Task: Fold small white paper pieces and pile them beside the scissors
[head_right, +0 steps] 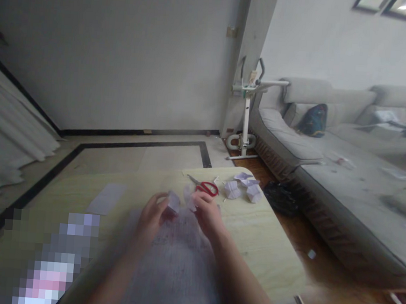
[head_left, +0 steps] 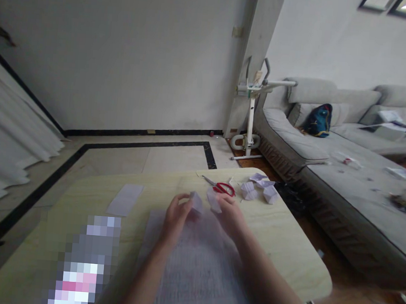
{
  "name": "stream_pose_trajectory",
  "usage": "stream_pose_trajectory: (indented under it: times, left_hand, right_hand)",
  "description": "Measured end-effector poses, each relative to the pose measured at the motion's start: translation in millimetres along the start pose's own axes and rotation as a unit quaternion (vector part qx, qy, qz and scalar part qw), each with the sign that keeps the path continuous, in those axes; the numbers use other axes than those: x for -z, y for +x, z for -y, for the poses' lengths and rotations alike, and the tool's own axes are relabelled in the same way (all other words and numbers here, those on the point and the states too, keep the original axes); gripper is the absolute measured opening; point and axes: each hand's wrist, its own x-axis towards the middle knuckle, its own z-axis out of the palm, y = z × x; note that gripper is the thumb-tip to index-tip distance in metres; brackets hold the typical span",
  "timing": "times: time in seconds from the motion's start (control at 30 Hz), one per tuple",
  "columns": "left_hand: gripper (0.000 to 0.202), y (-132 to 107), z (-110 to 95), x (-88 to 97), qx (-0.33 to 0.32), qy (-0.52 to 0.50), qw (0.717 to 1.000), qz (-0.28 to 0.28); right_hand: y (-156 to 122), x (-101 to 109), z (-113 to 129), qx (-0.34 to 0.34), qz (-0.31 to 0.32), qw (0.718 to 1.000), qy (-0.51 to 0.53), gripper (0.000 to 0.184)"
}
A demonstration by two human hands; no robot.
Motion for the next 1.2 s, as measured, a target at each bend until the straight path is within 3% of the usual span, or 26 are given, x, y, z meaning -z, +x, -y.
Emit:
stream_pose_trajectory:
  times: [0.1, 0.2, 0.4, 1.2]
  left_hand:
    - [0.054, -0.9, -0.1, -1.8, -0.004, 0.004, 1.0, 0.016]
    - [0.051, -0.7, -0.2, -3.1, -0.009, 0.026, 0.999, 0.019]
    - [0.049, 1.4, 2.1, -2.8, 0.0, 0.052, 0.999, 0.007]
    - [0.045, 3.7, 9.5, -2.3, -0.013, 0.07, 0.997, -0.002]
  right_hand:
    - [1.0, 1.4, 5.0, 0.01, -0.06, 0.998, 0.025, 0.014]
    - [1.9, -0.2, 9.9, 0.034, -0.083, 0.995, 0.031, 0.011]
    - [-0.3, -4.3, 11.1, 0.053, -0.057, 0.997, -0.019, 0.01]
    - [-1.3, -5.6, 11.3, 0.072, -0.067, 0.987, -0.127, 0.008]
